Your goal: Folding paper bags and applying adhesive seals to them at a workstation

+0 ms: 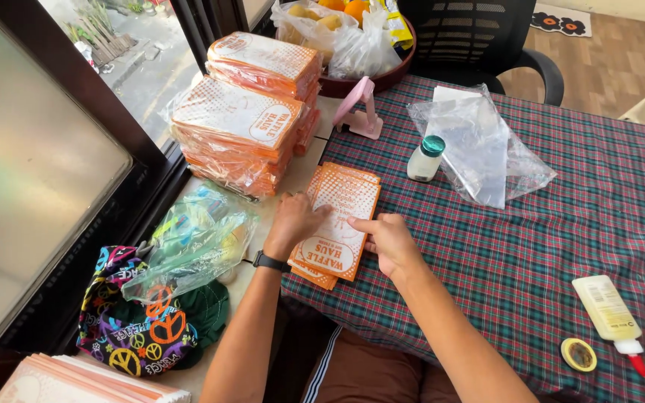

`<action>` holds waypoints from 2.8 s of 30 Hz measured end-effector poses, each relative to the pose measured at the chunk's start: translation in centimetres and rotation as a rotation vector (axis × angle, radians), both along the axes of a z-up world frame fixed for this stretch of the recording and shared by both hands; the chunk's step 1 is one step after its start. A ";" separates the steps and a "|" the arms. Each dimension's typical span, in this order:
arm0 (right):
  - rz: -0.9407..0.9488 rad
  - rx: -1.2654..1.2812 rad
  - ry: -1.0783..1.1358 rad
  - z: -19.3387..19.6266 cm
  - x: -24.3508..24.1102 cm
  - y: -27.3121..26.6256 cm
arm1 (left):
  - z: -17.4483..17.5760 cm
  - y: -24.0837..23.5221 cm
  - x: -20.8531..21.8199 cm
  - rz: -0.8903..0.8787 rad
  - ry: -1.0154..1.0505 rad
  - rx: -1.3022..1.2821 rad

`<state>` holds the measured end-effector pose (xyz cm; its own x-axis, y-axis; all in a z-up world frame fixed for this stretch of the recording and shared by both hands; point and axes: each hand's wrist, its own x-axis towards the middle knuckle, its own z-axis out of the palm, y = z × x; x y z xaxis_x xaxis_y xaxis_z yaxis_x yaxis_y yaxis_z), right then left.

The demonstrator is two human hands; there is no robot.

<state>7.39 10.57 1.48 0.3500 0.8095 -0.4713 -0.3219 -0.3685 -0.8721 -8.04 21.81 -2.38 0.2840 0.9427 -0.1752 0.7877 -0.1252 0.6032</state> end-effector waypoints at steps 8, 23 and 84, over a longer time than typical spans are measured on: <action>-0.068 0.091 0.015 -1.5 -1.9 0.9 | 2.5 -2.4 -1.8 0.003 -0.162 -0.022; 0.115 0.740 -0.536 4.7 2.7 -7.7 | 9.5 -12.5 1.0 -0.163 -1.173 0.149; -0.158 0.814 -0.304 3.8 2.2 -15.5 | 12.2 -20.7 0.6 -0.111 -1.182 0.479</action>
<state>9.59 -4.94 5.24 0.5026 0.7848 0.3625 -0.0278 0.4337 -0.9006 -7.44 1.06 9.86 0.1146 0.8028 0.5852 -0.2223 -0.5534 0.8027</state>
